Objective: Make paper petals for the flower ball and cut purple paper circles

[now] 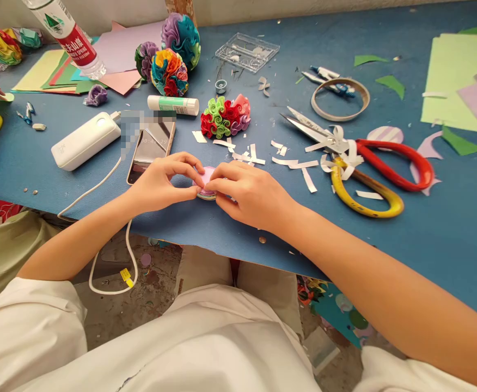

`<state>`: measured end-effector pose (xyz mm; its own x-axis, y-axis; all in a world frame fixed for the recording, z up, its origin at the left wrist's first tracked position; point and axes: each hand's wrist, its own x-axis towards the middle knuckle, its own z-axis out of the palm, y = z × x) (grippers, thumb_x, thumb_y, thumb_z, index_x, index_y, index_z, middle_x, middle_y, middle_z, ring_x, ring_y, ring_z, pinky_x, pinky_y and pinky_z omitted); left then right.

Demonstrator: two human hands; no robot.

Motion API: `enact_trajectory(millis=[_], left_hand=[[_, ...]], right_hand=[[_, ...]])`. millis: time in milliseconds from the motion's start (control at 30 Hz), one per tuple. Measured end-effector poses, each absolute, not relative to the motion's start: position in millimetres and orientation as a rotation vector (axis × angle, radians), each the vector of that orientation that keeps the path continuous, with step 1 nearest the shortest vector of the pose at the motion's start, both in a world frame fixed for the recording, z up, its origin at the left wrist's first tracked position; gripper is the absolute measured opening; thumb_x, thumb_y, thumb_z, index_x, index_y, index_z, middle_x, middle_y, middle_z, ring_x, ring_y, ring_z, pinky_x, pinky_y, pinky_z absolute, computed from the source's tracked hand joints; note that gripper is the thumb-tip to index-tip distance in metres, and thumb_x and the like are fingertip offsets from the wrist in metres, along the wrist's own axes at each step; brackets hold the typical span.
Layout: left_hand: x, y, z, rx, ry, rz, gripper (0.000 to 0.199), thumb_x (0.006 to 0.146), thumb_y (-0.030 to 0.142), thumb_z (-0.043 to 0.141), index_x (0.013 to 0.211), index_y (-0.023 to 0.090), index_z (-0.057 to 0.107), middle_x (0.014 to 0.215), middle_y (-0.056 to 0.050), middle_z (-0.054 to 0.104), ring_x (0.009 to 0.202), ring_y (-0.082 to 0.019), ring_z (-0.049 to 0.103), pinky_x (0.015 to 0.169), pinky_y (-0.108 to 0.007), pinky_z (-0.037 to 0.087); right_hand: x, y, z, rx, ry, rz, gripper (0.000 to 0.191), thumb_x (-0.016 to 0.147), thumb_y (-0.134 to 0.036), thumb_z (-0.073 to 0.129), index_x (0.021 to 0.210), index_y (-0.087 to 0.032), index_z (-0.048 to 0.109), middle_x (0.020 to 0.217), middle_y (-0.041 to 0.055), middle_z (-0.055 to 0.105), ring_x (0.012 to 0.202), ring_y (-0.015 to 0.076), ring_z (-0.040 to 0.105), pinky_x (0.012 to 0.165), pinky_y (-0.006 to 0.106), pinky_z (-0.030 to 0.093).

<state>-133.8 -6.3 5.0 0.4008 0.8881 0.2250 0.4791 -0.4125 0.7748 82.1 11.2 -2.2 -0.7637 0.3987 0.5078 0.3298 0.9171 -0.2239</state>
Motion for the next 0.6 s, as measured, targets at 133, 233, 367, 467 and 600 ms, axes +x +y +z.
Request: enact_trajectory(millis=[133, 233, 367, 467, 600], left_hand=[[-125.0, -0.3, 11.6, 1.796, 1.248, 0.686, 0.013, 0.072, 0.017, 0.065, 0.079, 0.017, 0.075, 0.091, -0.003, 0.065, 0.077, -0.012, 0.06, 0.068, -0.026, 0.051], [-125.2, 6.1, 13.1, 1.736, 1.212, 0.686, 0.018, 0.072, 0.01, 0.059, 0.079, 0.015, 0.075, 0.084, -0.003, 0.066, 0.076, -0.013, 0.06, 0.068, -0.027, 0.05], [-128.2, 6.1, 13.3, 1.722, 1.221, 0.741, 0.017, 0.075, 0.014, 0.06, 0.085, 0.014, 0.074, 0.081, -0.003, 0.07, 0.068, -0.01, 0.056, 0.064, -0.024, 0.047], [-129.7, 3.6, 12.1, 1.788, 1.27, 0.824, 0.02, 0.075, 0.02, 0.065, 0.093, 0.014, 0.072, 0.091, -0.004, 0.071, 0.068, -0.009, 0.054, 0.063, -0.021, 0.047], [-129.3, 3.4, 7.8, 1.86, 1.27, 0.782, 0.024, 0.075, 0.019, 0.066, 0.097, 0.014, 0.07, 0.1, -0.005, 0.068, 0.076, -0.009, 0.057, 0.066, -0.02, 0.047]], right_hand=[[81.4, 10.8, 0.2, -0.612, -2.496, 0.342, 0.024, 0.088, -0.016, 0.047, 0.092, -0.023, 0.07, 0.092, 0.0061, 0.07, 0.082, 0.0177, 0.064, 0.073, 0.033, 0.053], [81.9, 11.0, 1.4, -0.648, -2.429, 0.547, 0.023, 0.087, -0.018, 0.05, 0.092, -0.026, 0.07, 0.094, 0.0044, 0.07, 0.085, 0.0171, 0.064, 0.075, 0.033, 0.053], [82.8, 14.5, -1.2, -0.876, -2.197, 0.571, 0.015, 0.086, -0.026, 0.057, 0.092, -0.023, 0.07, 0.091, 0.0047, 0.07, 0.085, 0.0187, 0.064, 0.078, 0.035, 0.052], [83.7, 18.5, -5.3, -1.026, -2.16, 0.523, 0.024, 0.083, -0.035, 0.063, 0.1, -0.019, 0.069, 0.097, 0.0083, 0.069, 0.09, 0.0222, 0.064, 0.077, 0.038, 0.052], [84.0, 18.2, -8.4, -1.011, -2.237, 0.521, 0.024, 0.085, -0.032, 0.06, 0.102, -0.018, 0.071, 0.101, 0.0093, 0.069, 0.093, 0.0226, 0.064, 0.078, 0.037, 0.053]])
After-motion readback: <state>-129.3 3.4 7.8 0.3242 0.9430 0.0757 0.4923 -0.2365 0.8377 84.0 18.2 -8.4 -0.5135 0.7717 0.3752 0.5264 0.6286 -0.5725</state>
